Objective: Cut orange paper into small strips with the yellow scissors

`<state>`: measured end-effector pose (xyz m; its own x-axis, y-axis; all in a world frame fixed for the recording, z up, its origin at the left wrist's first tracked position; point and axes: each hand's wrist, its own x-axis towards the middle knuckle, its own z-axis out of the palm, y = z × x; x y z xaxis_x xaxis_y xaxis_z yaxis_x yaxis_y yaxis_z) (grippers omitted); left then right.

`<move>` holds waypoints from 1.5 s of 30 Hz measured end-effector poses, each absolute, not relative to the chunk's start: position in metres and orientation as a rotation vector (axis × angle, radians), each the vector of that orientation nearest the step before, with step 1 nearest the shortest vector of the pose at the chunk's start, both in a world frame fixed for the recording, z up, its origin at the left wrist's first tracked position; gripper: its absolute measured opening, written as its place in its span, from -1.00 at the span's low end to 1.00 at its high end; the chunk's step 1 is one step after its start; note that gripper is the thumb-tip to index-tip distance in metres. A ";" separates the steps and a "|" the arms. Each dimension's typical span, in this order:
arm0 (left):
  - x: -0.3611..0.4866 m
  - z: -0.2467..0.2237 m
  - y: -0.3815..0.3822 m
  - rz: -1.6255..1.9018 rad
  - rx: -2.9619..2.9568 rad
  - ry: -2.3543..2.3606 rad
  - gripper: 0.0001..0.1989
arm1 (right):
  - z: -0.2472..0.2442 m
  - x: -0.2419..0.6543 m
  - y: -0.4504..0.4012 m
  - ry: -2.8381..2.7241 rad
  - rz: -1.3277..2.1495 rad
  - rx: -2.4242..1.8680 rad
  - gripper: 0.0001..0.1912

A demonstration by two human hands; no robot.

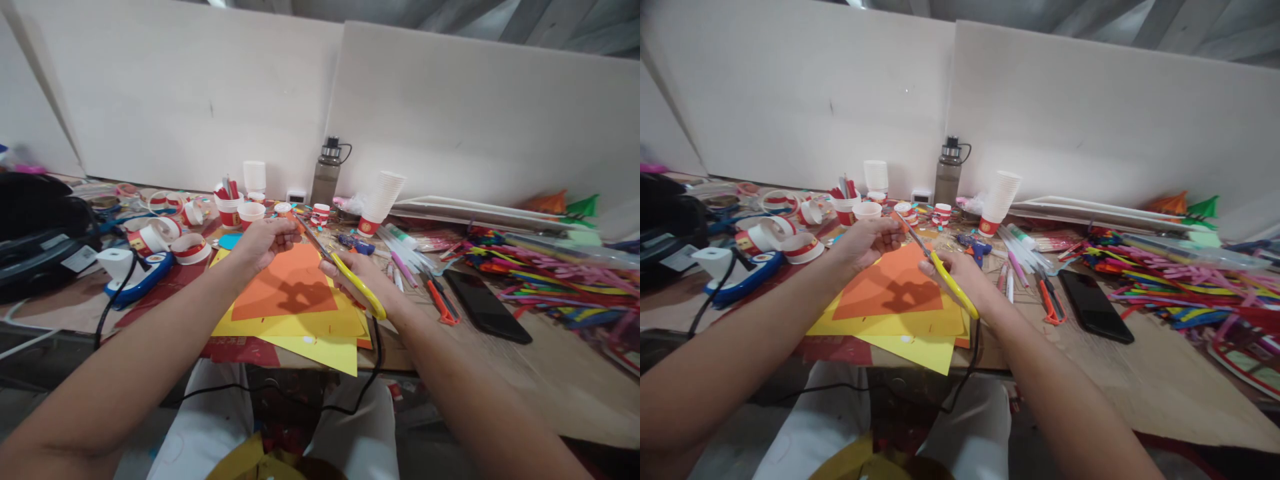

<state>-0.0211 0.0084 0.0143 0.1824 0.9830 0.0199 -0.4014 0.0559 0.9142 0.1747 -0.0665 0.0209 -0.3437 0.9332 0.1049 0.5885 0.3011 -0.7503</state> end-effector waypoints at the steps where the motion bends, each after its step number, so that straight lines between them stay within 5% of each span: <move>1: -0.021 0.014 0.009 1.229 0.969 0.780 -0.96 | 0.021 0.175 -0.066 -2.038 0.838 -1.357 -0.57; 45: -0.020 0.019 0.005 1.159 0.950 0.766 -0.98 | 0.018 0.171 -0.067 -2.024 0.728 -1.386 -0.56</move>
<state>-0.0198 0.0045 0.0187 0.2422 0.9700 -0.0205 -0.3985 0.1187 0.9094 0.1705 -0.0672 0.0183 -0.2965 0.9428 0.1521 0.6297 0.3127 -0.7111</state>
